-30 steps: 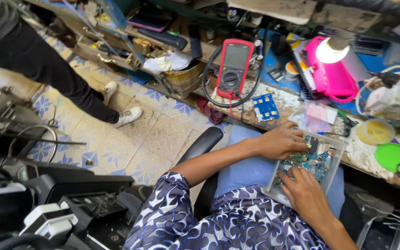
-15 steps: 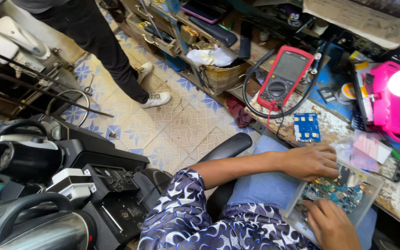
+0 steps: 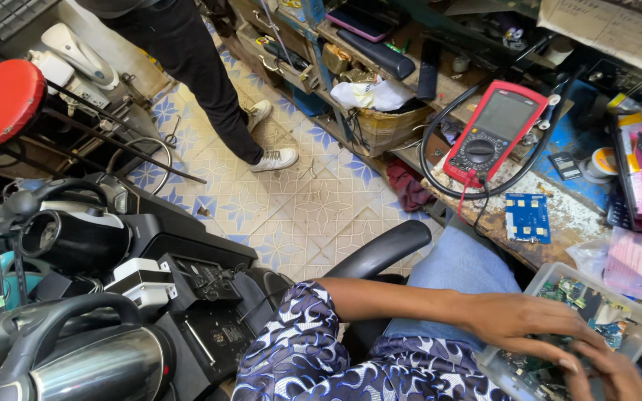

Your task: The person sits at a cluttered workbench and sorts through a transparent plastic container filled with electronic components. They pick up various circuit boards and small parts, examine them, and place them back into the container.

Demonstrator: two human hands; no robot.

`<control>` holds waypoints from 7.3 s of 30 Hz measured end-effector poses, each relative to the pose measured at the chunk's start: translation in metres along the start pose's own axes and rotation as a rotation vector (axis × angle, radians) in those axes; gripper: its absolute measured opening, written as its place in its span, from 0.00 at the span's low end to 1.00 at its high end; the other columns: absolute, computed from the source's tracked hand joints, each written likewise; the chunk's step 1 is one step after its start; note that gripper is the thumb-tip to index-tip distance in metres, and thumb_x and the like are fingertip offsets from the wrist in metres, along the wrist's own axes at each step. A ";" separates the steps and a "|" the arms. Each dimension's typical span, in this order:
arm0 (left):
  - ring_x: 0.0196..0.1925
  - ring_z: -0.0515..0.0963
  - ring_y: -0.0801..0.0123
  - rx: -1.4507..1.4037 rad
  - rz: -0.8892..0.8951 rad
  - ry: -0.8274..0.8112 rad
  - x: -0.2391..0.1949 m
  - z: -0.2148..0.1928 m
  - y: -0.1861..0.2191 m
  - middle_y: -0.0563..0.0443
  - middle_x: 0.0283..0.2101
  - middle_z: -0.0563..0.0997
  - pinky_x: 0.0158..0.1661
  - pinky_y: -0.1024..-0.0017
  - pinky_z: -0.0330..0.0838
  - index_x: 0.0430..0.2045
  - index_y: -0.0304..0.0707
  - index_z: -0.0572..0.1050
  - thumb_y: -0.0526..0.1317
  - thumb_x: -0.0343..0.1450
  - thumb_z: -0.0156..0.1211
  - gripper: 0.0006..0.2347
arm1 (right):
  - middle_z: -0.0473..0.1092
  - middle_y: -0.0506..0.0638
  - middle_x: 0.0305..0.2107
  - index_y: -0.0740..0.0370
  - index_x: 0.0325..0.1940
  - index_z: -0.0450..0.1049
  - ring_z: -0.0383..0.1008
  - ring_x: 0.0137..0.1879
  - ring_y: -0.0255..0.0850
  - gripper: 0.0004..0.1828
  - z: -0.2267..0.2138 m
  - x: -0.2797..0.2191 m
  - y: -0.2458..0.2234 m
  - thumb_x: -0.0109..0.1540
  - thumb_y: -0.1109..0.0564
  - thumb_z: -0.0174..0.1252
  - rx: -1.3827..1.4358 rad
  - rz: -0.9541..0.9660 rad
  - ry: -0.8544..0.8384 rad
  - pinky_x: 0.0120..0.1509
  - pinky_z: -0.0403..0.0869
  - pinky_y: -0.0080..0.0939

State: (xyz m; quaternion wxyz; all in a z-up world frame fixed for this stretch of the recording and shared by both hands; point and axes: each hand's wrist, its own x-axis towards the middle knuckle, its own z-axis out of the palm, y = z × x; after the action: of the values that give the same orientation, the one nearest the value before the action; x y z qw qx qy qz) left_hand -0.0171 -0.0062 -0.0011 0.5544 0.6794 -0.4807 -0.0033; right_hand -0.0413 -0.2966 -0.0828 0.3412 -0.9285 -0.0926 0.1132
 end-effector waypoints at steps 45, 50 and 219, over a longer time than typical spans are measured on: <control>0.40 0.82 0.83 -0.471 -0.309 0.242 -0.005 0.035 -0.004 0.60 0.40 0.83 0.48 0.83 0.81 0.54 0.50 0.75 0.47 0.73 0.65 0.16 | 0.69 0.50 0.40 0.59 0.59 0.66 0.75 0.40 0.41 0.14 0.032 -0.061 -0.119 0.77 0.51 0.59 1.003 0.099 0.703 0.52 0.80 0.32; 0.43 0.82 0.80 -0.576 -0.370 0.293 -0.004 0.042 -0.017 0.56 0.40 0.84 0.49 0.82 0.78 0.48 0.45 0.78 0.44 0.70 0.69 0.14 | 0.69 0.49 0.40 0.58 0.59 0.66 0.73 0.39 0.37 0.14 0.023 -0.063 -0.137 0.78 0.50 0.61 1.015 0.127 0.705 0.51 0.81 0.33; 0.53 0.85 0.63 -0.322 -0.235 0.266 0.010 -0.005 0.042 0.55 0.51 0.85 0.53 0.67 0.78 0.50 0.48 0.81 0.40 0.73 0.67 0.12 | 0.72 0.63 0.24 0.68 0.55 0.69 0.74 0.23 0.43 0.13 0.021 -0.057 -0.170 0.69 0.58 0.54 1.089 -0.076 0.718 0.25 0.71 0.33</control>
State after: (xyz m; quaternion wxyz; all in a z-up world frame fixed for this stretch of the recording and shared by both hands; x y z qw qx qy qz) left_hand -0.0365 -0.0054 0.0375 0.7099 0.6280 -0.3141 -0.0548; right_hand -0.1173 -0.1702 0.0216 0.7763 -0.5990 0.0648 -0.1855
